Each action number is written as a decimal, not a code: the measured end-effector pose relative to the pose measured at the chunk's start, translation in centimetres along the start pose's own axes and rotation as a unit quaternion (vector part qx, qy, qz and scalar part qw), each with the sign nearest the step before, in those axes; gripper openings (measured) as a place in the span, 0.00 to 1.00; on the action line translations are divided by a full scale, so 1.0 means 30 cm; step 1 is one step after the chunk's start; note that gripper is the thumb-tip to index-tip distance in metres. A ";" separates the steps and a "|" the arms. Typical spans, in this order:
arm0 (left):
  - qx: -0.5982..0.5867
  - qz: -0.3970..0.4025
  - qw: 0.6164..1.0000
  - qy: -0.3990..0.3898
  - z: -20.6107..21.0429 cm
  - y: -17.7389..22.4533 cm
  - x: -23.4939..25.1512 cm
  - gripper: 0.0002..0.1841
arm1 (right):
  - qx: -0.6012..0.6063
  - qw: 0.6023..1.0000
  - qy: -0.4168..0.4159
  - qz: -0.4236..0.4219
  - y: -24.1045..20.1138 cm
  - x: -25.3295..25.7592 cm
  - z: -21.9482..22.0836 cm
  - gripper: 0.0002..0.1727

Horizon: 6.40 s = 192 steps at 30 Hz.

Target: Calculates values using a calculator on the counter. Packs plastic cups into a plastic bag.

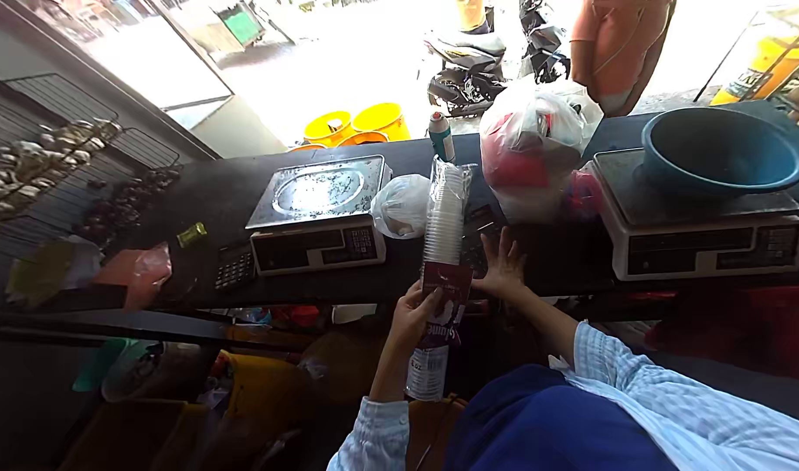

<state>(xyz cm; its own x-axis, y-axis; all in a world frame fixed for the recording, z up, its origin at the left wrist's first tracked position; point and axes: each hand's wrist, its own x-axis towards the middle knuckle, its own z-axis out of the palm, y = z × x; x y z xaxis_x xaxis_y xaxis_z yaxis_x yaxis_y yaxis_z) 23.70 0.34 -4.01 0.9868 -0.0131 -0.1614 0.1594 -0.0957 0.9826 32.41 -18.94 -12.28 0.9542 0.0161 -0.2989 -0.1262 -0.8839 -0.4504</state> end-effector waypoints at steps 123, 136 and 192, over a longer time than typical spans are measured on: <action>0.324 -0.300 0.896 0.041 -0.389 -0.877 0.255 0.16 | -0.026 0.942 0.138 -0.305 -0.046 0.037 0.148 0.17; 0.267 -0.286 0.911 0.129 -0.376 -0.883 0.258 0.15 | -0.022 0.946 0.124 -0.299 0.038 0.014 0.142 0.23; 0.249 -0.204 0.930 0.177 -0.166 -0.178 -0.280 0.14 | 0.090 0.969 0.230 0.016 0.661 -0.230 -0.073 0.37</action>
<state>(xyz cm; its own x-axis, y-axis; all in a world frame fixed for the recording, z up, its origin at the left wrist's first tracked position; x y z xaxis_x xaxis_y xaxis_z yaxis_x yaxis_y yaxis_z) 14.70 5.92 -7.43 0.8085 0.4456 -0.3843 0.5769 -0.4717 0.6669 23.91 -37.59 -17.31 0.9639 -0.2560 0.0732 -0.1626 -0.7836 -0.5997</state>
